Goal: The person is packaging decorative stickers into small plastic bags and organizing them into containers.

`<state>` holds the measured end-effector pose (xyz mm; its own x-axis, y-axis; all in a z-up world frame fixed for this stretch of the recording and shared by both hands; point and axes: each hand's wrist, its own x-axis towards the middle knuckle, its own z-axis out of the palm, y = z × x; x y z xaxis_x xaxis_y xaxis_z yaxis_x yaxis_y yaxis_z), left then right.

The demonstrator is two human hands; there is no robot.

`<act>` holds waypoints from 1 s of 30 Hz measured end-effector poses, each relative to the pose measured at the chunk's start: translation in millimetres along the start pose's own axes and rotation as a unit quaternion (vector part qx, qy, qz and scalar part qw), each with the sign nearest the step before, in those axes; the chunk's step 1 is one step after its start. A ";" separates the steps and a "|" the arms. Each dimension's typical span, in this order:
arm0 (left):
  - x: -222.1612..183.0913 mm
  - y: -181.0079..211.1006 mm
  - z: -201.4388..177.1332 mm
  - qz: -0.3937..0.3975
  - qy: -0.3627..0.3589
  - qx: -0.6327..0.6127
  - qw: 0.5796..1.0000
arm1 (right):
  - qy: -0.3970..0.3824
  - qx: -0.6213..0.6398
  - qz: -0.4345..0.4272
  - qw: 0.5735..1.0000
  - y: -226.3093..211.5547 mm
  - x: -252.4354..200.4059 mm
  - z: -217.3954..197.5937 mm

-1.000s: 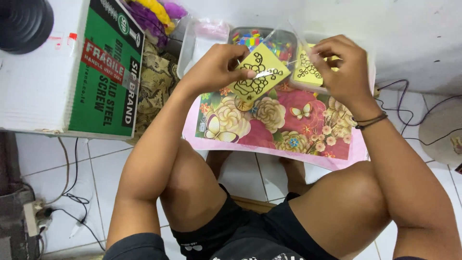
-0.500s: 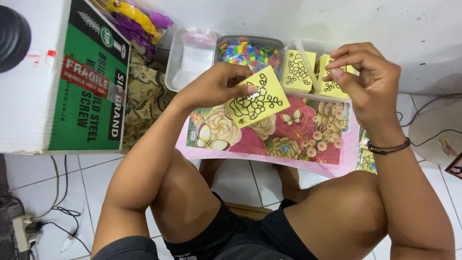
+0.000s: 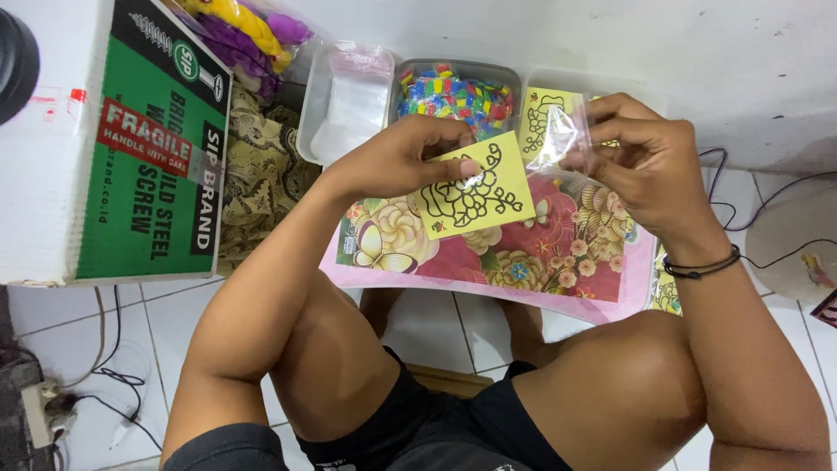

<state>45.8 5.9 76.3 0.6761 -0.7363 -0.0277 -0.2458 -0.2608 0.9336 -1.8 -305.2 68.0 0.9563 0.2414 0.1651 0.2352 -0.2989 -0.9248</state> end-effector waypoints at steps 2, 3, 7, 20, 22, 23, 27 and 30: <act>-1.3 -3.2 -0.4 0.004 -0.013 0.008 1.000 | -0.013 0.008 -0.010 1.000 -8.1 0.9 1.5; -2.1 -4.9 -0.3 0.010 -0.027 0.017 0.999 | -0.025 0.016 -0.020 0.999 -12.0 1.1 2.2; -5.9 0.9 5.6 0.004 -0.028 0.007 1.000 | -0.031 0.038 -0.032 0.998 -8.9 -0.9 3.7; -11.2 -0.5 4.5 0.028 0.021 -0.005 0.999 | -0.133 -0.016 -0.022 0.991 -24.2 3.6 10.2; -10.3 -1.1 6.1 0.031 0.022 0.004 0.999 | -0.151 -0.027 -0.034 0.988 -23.8 3.9 10.9; -9.6 -1.7 7.3 0.026 0.025 0.005 0.999 | -0.144 -0.029 -0.017 0.989 -24.6 3.8 11.8; -7.4 0.4 12.0 -0.005 0.014 -0.039 0.999 | -0.137 -0.022 0.025 0.990 -23.1 3.5 10.3; -6.1 10.7 16.2 -0.021 0.008 -0.021 1.000 | -0.137 -0.033 0.025 0.990 -21.8 2.3 6.1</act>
<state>27.8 -2.5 80.7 0.6966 -0.7148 -0.0623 -0.1873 -0.2650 0.9459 -5.8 -292.5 86.5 0.8861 0.4633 0.0120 0.2080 -0.3744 -0.9036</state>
